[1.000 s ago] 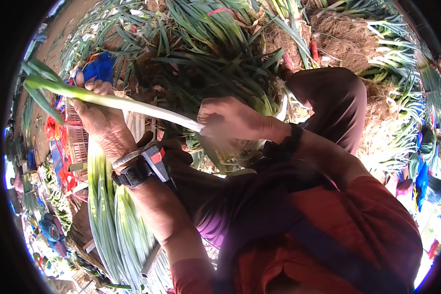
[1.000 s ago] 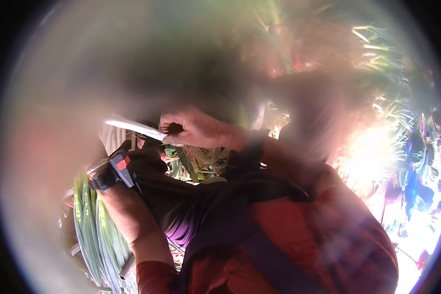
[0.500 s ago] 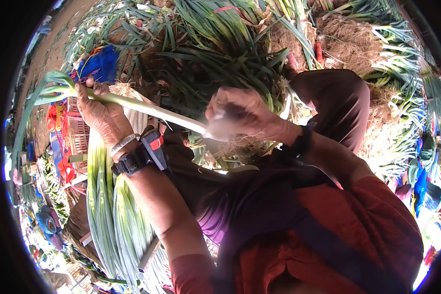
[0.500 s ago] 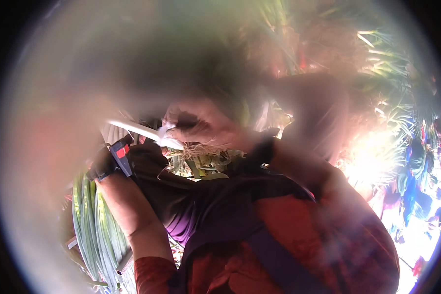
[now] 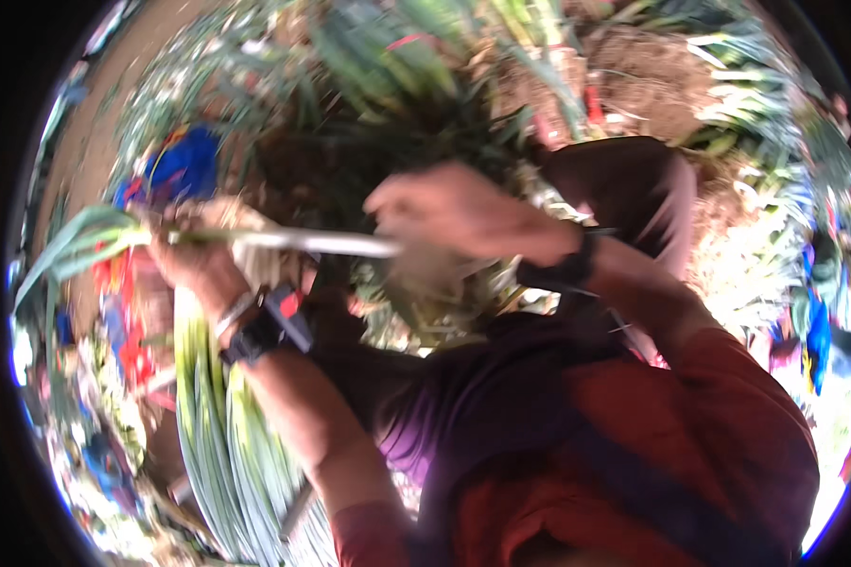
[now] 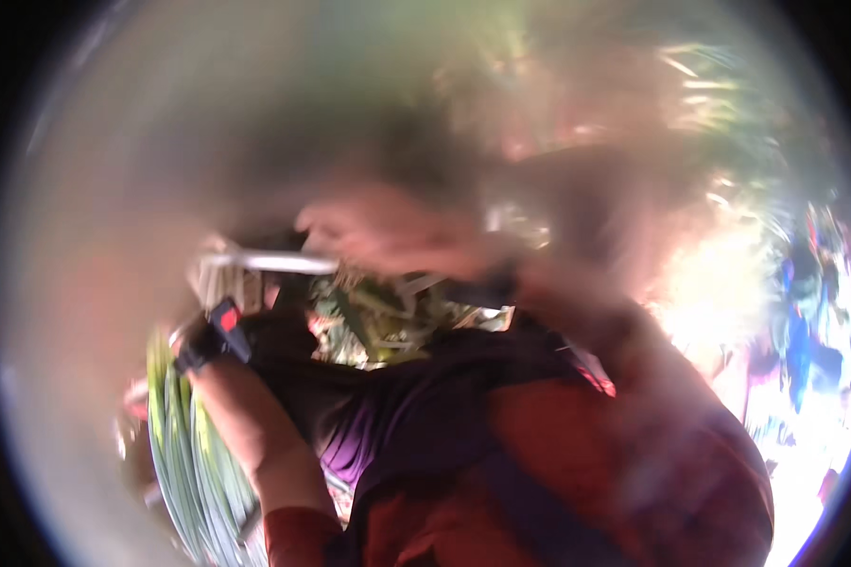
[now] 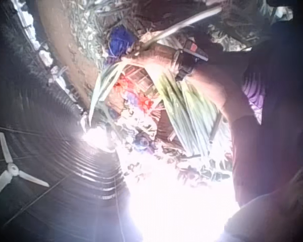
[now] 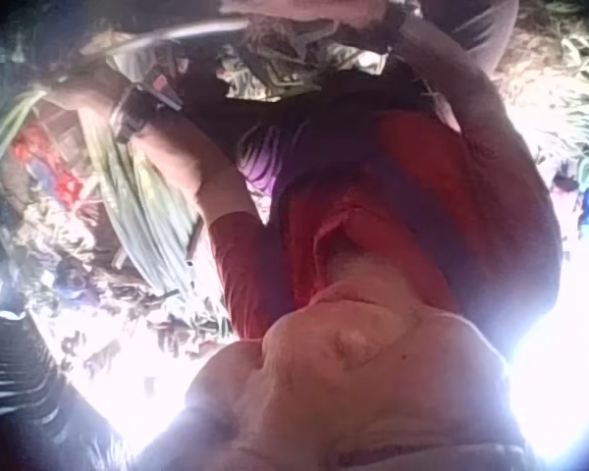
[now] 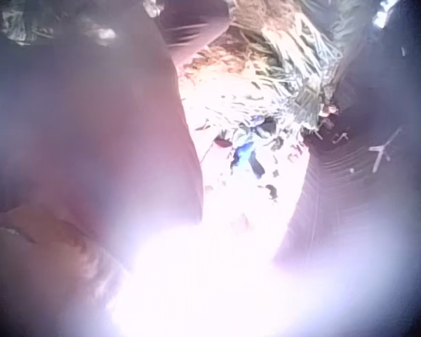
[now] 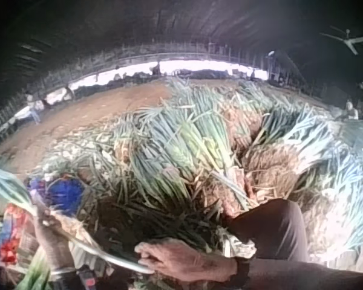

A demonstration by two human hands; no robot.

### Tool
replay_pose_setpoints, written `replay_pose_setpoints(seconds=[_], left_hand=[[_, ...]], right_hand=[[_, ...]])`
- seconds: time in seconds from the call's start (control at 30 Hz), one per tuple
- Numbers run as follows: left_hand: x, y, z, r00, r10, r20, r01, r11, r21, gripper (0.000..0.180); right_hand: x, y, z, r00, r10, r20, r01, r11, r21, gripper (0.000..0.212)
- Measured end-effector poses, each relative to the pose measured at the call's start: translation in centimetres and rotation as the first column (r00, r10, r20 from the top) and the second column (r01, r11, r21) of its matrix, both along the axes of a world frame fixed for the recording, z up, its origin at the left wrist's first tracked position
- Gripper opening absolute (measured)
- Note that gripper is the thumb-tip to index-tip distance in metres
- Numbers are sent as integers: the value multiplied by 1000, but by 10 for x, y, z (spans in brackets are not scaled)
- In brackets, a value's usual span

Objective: The recorder is peeling outer layers off large green onions or leeks and sorting them into bunches and crates in an agricultural facility.

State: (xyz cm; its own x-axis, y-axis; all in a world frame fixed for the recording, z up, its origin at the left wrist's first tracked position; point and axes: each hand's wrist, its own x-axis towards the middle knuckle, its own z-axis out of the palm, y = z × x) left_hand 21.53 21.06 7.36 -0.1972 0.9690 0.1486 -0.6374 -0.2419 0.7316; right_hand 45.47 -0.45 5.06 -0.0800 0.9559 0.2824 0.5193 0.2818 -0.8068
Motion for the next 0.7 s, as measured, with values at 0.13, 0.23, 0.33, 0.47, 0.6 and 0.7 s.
replay_pose_setpoints(seconds=[0.13, 0.23, 0.33, 0.47, 0.6, 0.7], left_hand=[[24, -8, -29, 973, -226, -43, 227, 974, 19, 14], [88, -67, -2, 835, -122, -537, 240, 958, 155, 18], [163, -159, 15, 529, -381, -758, 707, 692, 145, 35], [181, -189, 22, 193, -417, -888, 921, 389, 17, 41], [136, -141, -2, 187, -575, -796, 863, 483, -146, 36], [109, -117, -11, 173, -558, -811, 797, 563, -217, 36]], right_hand=[[-39, 4, -65, 979, 160, -129, -190, 944, -271, 18], [-38, -25, -85, 992, -9, -123, 13, 999, 37, 22], [-6, -45, -61, 912, -256, -320, 305, 946, 113, 19], [120, -100, 12, 831, -538, -141, 556, 800, 225, 24], [277, -189, 36, 191, -593, -782, 864, 479, -152, 20], [386, -285, 0, -43, -759, -649, 974, 112, -195, 22]])
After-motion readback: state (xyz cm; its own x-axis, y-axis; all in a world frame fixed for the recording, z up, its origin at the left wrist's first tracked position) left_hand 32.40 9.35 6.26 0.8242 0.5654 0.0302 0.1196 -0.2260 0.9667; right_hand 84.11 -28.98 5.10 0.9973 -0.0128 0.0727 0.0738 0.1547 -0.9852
